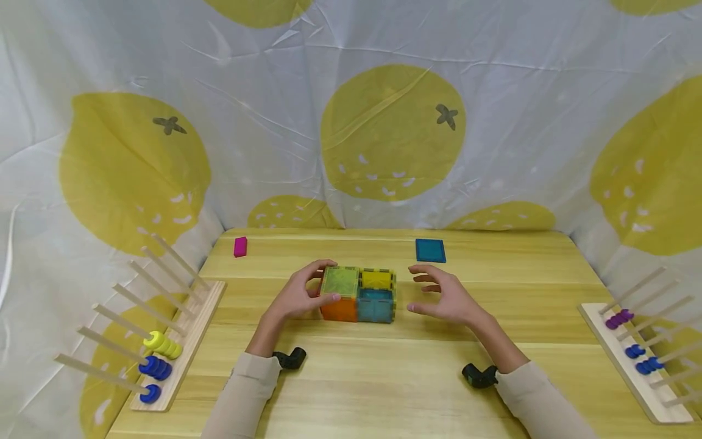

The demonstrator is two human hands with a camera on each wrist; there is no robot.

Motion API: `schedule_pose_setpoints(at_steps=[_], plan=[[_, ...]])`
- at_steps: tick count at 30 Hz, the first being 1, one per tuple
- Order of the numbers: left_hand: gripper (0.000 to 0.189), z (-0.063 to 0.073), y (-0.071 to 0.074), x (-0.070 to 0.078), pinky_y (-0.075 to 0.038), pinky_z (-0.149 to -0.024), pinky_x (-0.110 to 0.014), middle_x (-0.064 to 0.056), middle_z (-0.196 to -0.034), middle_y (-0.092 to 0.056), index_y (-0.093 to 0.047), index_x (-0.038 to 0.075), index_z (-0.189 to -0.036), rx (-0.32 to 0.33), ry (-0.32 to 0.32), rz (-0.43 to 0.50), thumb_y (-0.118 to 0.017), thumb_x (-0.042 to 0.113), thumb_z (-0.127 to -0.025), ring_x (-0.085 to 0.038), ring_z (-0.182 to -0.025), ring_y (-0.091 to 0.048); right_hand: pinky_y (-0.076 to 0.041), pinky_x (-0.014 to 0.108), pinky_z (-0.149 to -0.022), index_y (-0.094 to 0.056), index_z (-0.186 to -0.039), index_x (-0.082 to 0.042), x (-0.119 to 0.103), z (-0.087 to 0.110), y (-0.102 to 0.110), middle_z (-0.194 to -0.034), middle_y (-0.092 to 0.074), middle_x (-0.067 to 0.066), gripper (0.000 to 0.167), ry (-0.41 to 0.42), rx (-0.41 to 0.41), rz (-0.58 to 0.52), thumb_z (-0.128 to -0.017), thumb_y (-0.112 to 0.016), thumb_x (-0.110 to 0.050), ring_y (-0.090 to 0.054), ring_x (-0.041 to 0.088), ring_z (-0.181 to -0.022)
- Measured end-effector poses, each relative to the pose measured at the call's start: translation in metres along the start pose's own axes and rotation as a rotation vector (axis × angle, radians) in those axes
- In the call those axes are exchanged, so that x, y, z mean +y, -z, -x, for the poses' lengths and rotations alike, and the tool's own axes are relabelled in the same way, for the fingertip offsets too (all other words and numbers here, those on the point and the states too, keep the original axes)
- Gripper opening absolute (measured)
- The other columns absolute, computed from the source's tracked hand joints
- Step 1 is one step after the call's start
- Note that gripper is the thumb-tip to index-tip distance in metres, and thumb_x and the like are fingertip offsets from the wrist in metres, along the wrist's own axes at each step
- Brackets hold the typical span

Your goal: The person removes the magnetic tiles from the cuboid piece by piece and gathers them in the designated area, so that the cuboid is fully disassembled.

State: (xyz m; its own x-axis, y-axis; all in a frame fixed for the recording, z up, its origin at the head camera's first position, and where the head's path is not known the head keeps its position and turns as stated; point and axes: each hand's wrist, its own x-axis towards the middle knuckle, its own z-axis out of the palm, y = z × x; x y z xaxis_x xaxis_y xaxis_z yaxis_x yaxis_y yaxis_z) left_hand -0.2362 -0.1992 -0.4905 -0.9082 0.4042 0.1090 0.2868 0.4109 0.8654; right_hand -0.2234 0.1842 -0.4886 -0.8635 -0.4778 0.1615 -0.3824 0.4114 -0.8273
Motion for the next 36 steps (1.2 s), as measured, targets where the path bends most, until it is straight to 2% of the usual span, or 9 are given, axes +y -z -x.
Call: schedule_pose_setpoints(at_steps=[3, 7, 11, 15, 21, 30, 36], plan=[[0.069, 0.000, 0.000, -0.002, -0.061, -0.090, -0.042, -0.004, -0.150, -0.050, -0.051, 0.019, -0.148, -0.008, -0.003, 0.011, -0.083, 0.029, -0.088, -0.037, -0.135, -0.052, -0.049, 0.057, -0.108, -0.047, -0.152, -0.015, 0.000, 0.000, -0.008, -0.154, -0.050, 0.015, 0.081, -0.007, -0.012, -0.023, -0.084, -0.087, -0.032, -0.056, 0.037, -0.135], [0.068, 0.001, 0.000, -0.002, -0.060, -0.091, -0.044, -0.004, -0.151, -0.050, -0.051, 0.023, -0.148, -0.008, -0.002, 0.011, -0.083, 0.028, -0.088, -0.037, -0.135, -0.052, -0.049, 0.058, -0.107, -0.045, -0.153, -0.010, -0.001, -0.001, -0.016, -0.154, -0.050, 0.015, 0.083, 0.001, -0.024, -0.048, -0.084, -0.087, -0.031, -0.056, 0.038, -0.135], [0.065, 0.001, -0.001, -0.003, -0.061, -0.086, -0.036, -0.002, -0.149, -0.050, -0.052, 0.030, -0.145, -0.012, -0.003, 0.018, -0.084, 0.029, -0.088, -0.035, -0.133, -0.054, -0.050, 0.056, -0.106, -0.045, -0.153, -0.012, 0.000, -0.002, -0.021, -0.154, -0.051, 0.011, 0.083, 0.002, -0.026, -0.058, -0.084, -0.087, -0.031, -0.057, 0.037, -0.134], [0.065, 0.000, -0.001, -0.004, -0.061, -0.081, -0.031, -0.002, -0.148, -0.050, -0.052, 0.028, -0.145, -0.013, -0.010, 0.030, -0.084, 0.029, -0.088, -0.035, -0.133, -0.054, -0.051, 0.055, -0.105, -0.045, -0.153, -0.016, 0.000, -0.002, -0.023, -0.153, -0.052, 0.008, 0.082, 0.000, -0.025, -0.061, -0.084, -0.087, -0.031, -0.058, 0.035, -0.133], [0.064, -0.002, -0.002, -0.003, -0.061, -0.080, -0.033, -0.004, -0.147, -0.052, -0.053, 0.029, -0.144, -0.009, -0.013, 0.021, -0.084, 0.029, -0.088, -0.035, -0.131, -0.055, -0.051, 0.055, -0.106, -0.045, -0.153, -0.018, -0.003, -0.004, -0.025, -0.153, -0.051, 0.010, 0.082, -0.009, -0.038, -0.066, -0.084, -0.088, -0.031, -0.057, 0.037, -0.134], [0.064, -0.001, -0.002, -0.001, -0.061, -0.082, -0.031, 0.000, -0.146, -0.051, -0.053, 0.034, -0.142, -0.005, -0.002, 0.012, -0.085, 0.033, -0.087, -0.033, -0.132, -0.054, -0.051, 0.056, -0.105, -0.040, -0.156, -0.011, -0.002, -0.008, -0.032, -0.155, -0.048, 0.018, 0.088, -0.003, -0.055, -0.066, -0.084, -0.087, -0.029, -0.058, 0.041, -0.133], [0.066, 0.000, -0.003, 0.001, -0.059, -0.082, -0.030, 0.001, -0.147, -0.052, -0.053, 0.030, -0.144, 0.011, -0.014, -0.035, -0.084, 0.036, -0.086, -0.033, -0.132, -0.055, -0.049, 0.056, -0.107, -0.039, -0.156, -0.007, 0.000, -0.010, -0.034, -0.154, -0.049, 0.019, 0.089, 0.001, -0.062, -0.075, -0.084, -0.088, -0.025, -0.056, 0.041, -0.135]])
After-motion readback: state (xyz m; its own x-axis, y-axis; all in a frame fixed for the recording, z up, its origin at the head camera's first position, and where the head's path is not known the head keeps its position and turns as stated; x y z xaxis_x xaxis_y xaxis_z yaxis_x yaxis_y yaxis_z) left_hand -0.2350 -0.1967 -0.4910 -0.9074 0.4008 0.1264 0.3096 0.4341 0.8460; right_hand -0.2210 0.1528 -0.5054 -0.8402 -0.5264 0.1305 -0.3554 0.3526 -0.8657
